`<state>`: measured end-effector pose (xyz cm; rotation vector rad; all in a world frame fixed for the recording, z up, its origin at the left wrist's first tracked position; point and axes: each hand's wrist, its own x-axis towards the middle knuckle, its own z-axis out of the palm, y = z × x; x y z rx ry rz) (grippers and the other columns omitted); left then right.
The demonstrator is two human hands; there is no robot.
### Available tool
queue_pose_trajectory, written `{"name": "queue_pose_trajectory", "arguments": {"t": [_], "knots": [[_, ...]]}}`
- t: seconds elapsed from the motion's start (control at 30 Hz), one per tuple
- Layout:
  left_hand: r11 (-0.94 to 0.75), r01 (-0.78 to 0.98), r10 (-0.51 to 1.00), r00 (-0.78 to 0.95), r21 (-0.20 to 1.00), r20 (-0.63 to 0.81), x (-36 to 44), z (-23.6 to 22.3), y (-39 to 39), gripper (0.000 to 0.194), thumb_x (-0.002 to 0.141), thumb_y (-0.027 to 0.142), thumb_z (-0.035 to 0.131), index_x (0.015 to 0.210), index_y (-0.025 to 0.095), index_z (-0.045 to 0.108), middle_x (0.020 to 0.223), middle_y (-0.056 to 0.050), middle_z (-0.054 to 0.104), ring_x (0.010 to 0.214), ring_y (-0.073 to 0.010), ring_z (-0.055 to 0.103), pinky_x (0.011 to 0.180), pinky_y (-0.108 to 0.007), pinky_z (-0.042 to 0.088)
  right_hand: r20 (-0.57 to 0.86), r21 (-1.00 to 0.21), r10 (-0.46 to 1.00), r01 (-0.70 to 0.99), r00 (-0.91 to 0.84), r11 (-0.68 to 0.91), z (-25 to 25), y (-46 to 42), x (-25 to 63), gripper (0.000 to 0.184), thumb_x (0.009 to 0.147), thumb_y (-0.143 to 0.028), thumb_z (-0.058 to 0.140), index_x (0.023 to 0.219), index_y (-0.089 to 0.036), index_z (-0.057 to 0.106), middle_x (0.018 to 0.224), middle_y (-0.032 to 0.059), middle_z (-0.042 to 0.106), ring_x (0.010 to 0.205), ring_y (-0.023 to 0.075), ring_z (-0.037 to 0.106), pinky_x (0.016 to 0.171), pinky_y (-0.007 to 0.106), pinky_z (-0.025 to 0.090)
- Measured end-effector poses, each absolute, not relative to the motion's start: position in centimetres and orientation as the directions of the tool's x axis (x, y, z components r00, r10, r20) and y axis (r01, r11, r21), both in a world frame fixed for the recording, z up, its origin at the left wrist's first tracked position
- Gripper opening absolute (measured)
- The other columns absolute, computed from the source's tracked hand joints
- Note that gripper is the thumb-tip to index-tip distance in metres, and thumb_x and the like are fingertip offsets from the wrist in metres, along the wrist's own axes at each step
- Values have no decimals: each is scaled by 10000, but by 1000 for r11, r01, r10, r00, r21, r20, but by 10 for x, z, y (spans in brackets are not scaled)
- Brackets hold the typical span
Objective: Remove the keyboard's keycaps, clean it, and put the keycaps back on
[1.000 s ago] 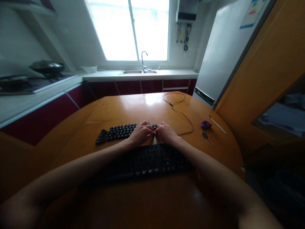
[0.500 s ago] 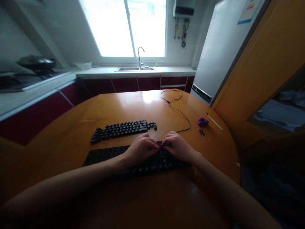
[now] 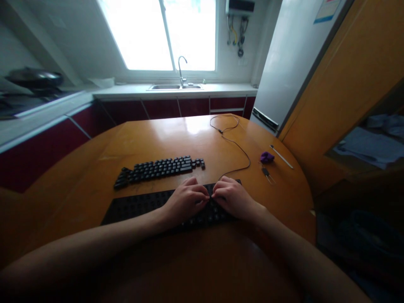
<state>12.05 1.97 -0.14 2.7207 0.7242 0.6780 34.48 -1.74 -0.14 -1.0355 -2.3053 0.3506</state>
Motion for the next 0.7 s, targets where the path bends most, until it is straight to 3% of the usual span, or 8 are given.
{"name": "queue_pose_trajectory", "arguments": {"t": [0.23, 0.7], "knots": [[-883, 388, 463, 809, 262, 363, 118, -4, 18, 213, 953, 228, 593, 825, 217, 764, 961, -37, 744, 887, -213, 516, 861, -381, 441, 379, -363, 742, 649, -553, 669, -3, -16, 351, 153, 918, -168, 629, 783, -214, 685, 893, 50, 720, 875, 207, 586, 805, 361, 480], [-873, 351, 465, 810, 339, 357, 116, -3, 18, 221, 967, 216, 568, 861, 223, 762, 981, -39, 737, 902, -206, 526, 859, -372, 445, 370, -607, 800, 529, -472, 593, -8, -15, 346, 71, 863, -138, 692, 826, -199, 696, 886, 55, 699, 864, 195, 627, 804, 335, 512]]}}
